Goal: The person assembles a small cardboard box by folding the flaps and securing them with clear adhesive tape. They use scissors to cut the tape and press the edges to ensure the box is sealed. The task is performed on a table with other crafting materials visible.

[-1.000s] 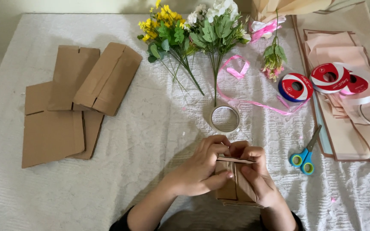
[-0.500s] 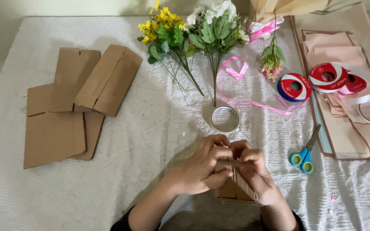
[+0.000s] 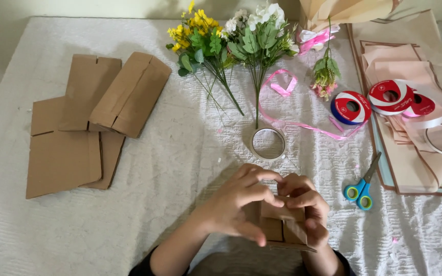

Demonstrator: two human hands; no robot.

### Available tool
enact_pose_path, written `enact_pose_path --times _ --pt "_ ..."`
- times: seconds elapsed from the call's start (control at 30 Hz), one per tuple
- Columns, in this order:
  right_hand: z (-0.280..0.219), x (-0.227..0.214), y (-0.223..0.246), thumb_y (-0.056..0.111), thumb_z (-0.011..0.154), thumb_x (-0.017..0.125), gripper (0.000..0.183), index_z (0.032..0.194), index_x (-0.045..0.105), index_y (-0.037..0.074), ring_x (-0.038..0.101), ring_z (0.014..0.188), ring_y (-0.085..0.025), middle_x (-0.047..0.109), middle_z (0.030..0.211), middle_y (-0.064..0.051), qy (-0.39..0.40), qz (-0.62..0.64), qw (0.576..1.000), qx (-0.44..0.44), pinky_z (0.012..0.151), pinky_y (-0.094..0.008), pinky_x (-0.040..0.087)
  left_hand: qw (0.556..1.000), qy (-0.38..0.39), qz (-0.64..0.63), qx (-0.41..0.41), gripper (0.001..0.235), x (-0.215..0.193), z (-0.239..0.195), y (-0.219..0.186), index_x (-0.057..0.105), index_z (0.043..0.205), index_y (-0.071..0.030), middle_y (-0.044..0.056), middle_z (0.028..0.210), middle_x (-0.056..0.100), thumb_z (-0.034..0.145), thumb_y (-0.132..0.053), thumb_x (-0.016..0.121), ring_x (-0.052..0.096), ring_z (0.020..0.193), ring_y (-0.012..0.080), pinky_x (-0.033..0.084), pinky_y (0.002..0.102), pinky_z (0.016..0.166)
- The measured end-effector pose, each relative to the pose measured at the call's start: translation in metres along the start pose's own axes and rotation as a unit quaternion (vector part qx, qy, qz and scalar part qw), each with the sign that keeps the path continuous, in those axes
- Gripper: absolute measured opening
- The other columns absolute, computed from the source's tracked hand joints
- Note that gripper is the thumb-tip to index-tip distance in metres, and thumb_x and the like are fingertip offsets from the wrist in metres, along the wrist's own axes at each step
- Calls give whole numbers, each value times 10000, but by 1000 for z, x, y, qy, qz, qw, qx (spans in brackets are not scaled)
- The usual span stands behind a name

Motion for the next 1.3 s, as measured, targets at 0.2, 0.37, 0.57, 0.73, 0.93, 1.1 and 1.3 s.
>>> enact_pose_path --times 0.2,0.37,0.57,0.73,0.93,1.1,1.3 --pt "-14 -9 10 121 958 495 80 993 567 128 602 970 -240 598 1053 -142 -92 -192 976 -33 857 -347 484 989 21 31 -144 687 -11 9 -23 495 1353 -168 184 1469 494 841 -605 636 576 1265 353 579 487 844" --pt "-20 -16 5 309 944 517 205 1026 589 136 574 1032 -256 539 1084 -127 -74 -206 974 -51 851 -362 491 963 19 -127 -236 712 -13 6 14 448 1403 -113 111 1322 556 845 -483 692 601 1122 234 535 366 986" --pt "-3 12 0 346 900 639 339 1209 607 209 396 1401 -425 449 1392 -220 102 -65 992 -43 1144 -560 398 866 -30 -449 -219 587 -5 0 40 447 1296 -68 159 1398 550 825 -143 789 578 1313 275 523 378 1107" --pt "1 20 -3 239 986 655 312 1294 604 244 485 1364 -424 521 1378 -222 148 -19 989 -15 1146 -623 446 855 -37 -495 -151 512 3 0 39 400 1243 -89 110 1249 502 878 -51 758 555 1226 236 498 349 1140" --pt "-5 17 2 380 886 636 380 1233 542 253 516 1189 -388 495 1274 -254 96 -45 994 -24 991 -548 472 853 12 -500 -151 490 9 2 25 352 1190 -107 94 1211 452 887 -113 736 557 1050 213 574 314 814" --pt "-2 18 -1 382 887 653 400 1221 539 194 539 1163 -314 550 1222 -209 104 -30 994 5 963 -475 523 857 27 -489 -160 514 10 2 24 326 1204 -133 55 1265 387 883 -148 727 482 1187 183 493 312 924" --pt "-9 9 -3 345 853 685 392 1123 446 192 536 1145 -356 562 1203 -242 73 23 997 -25 979 -521 508 829 36 -535 -160 523 13 3 25 309 1183 -153 62 1261 392 883 -115 736 493 1159 189 525 307 892"
Point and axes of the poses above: each hand's wrist, its own z-axis towards the middle knuckle, its own x-axis out of the palm, y = z × x, the point moved 10 cm from there along z, towards the middle knuckle
